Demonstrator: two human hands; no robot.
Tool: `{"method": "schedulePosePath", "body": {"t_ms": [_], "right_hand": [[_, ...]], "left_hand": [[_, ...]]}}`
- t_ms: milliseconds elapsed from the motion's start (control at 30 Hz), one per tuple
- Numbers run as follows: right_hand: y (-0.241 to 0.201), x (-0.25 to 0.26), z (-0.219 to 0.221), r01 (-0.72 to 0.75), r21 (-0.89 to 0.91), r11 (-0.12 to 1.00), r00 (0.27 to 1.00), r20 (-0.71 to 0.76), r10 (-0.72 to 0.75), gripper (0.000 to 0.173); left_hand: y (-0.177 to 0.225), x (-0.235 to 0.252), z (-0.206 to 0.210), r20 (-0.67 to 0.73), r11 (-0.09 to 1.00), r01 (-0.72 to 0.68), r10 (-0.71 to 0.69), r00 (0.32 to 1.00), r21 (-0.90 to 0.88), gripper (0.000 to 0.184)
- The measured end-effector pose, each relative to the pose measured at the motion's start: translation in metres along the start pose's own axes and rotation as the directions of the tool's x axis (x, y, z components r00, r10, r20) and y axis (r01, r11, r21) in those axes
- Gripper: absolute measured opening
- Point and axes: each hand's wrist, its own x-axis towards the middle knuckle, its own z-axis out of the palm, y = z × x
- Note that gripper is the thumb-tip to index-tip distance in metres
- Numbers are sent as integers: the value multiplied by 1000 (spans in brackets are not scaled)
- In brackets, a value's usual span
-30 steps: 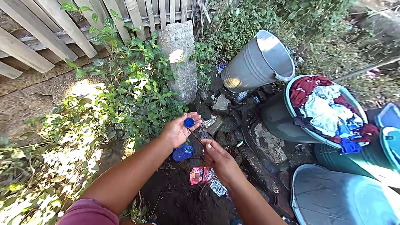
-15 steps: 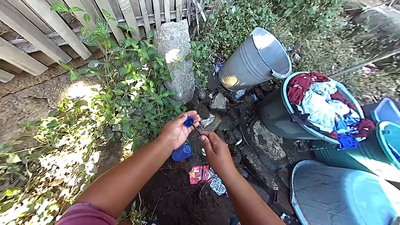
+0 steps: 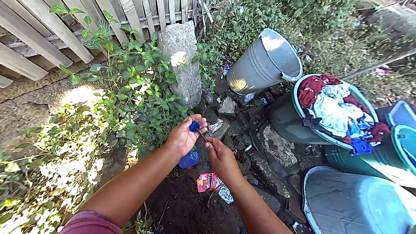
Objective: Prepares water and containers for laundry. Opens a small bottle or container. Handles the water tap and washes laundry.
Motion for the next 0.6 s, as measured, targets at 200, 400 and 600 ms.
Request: {"method": "schedulePosePath", "body": {"t_ms": [200, 400, 600], "right_hand": [[-4, -2, 0, -3, 28, 1000, 1000, 7, 3, 33], [-4, -8, 2, 51, 60, 997, 999, -23, -50, 31], [-8, -9, 2, 86, 14, 996, 995, -51, -85, 33]], "left_hand": [[-2, 0, -3, 53, 999, -33, 35, 998, -34, 34], [-2, -8, 2, 150, 999, -25, 21, 988, 23, 40], [-1, -12, 12, 94, 998, -21, 16, 995, 56, 39]]}}
